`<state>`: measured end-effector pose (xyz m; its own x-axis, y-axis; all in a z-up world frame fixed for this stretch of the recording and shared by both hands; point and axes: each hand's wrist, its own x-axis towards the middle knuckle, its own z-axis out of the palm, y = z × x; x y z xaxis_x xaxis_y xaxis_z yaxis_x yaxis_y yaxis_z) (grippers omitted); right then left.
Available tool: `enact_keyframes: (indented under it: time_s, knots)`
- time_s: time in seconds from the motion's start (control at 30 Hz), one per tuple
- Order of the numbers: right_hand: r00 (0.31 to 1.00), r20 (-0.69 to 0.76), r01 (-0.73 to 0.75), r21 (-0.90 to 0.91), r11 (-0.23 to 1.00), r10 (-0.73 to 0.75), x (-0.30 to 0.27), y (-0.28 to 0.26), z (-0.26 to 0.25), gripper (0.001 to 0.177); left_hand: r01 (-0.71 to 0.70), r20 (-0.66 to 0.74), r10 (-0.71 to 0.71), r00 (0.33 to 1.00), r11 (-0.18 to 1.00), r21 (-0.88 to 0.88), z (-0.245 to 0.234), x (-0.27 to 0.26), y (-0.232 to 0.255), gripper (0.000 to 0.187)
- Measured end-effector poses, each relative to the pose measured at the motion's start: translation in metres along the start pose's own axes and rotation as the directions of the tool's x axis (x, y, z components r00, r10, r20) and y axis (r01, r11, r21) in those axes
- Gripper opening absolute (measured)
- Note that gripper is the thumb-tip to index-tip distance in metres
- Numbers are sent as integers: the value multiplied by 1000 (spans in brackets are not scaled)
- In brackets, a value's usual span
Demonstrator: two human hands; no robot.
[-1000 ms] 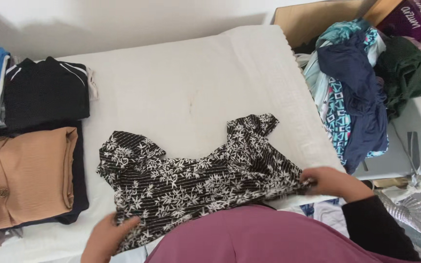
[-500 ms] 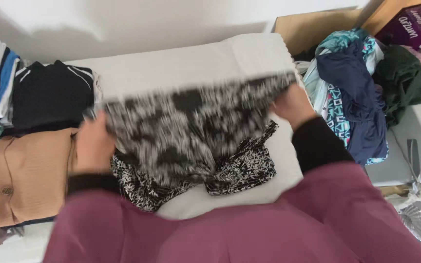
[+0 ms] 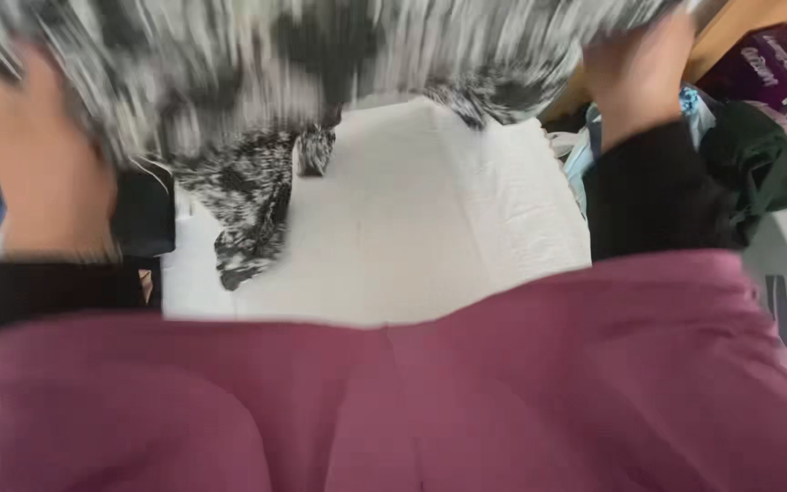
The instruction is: The person folds two patterned shirts on a white surface and places them onto a stack of folded clothes.
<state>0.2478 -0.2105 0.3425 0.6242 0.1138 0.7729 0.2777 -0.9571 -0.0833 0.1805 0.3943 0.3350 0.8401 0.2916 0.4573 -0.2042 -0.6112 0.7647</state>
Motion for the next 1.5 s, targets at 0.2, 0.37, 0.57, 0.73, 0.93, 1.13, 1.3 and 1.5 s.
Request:
enact_keyframes:
  time_s: [0.2, 0.37, 0.57, 0.73, 0.93, 1.13, 1.3, 1.5]
  knots:
    - [931, 293, -302, 275, 913, 219, -186, 48, 10, 25, -193, 384, -114, 916, 714, 673, -2, -156, -117, 19]
    - [712, 652, -447, 134, 884, 261, -293, 34, -31, 27, 559, 331, -822, 463, 561, 610, 19, -244, -72, 55]
    - [597, 790, -345, 94, 934, 141, -388, 61, -26, 38, 409, 634, -723, 274, 684, 604, 30, -325, -94, 93]
    - [601, 784, -233, -15, 972, 157, -423, 62, -30, 41, -1, 590, -552, 589, 729, 684, 19, -355, -108, 39]
    - [809, 584, -116, 65, 991, 57, -425, 63, -46, 31, 366, 405, -387, 828, 921, 131, -34, -363, -149, 58]
    - [792, 610, -103, 110, 989, 14, -389, 49, -71, 28, 312, -2, -312, 950, 950, 0, -89, -350, -91, 7]
    - [641, 763, -196, 63, 978, 79, -411, 76, -101, 28, 633, 273, -620, 736, 773, 47, -128, -389, -156, 34]
    - [463, 860, -149, -166, 975, 217, -449, 111, -96, 39, 842, 499, -842, 206, 413, 348, -94, -397, -143, 31]
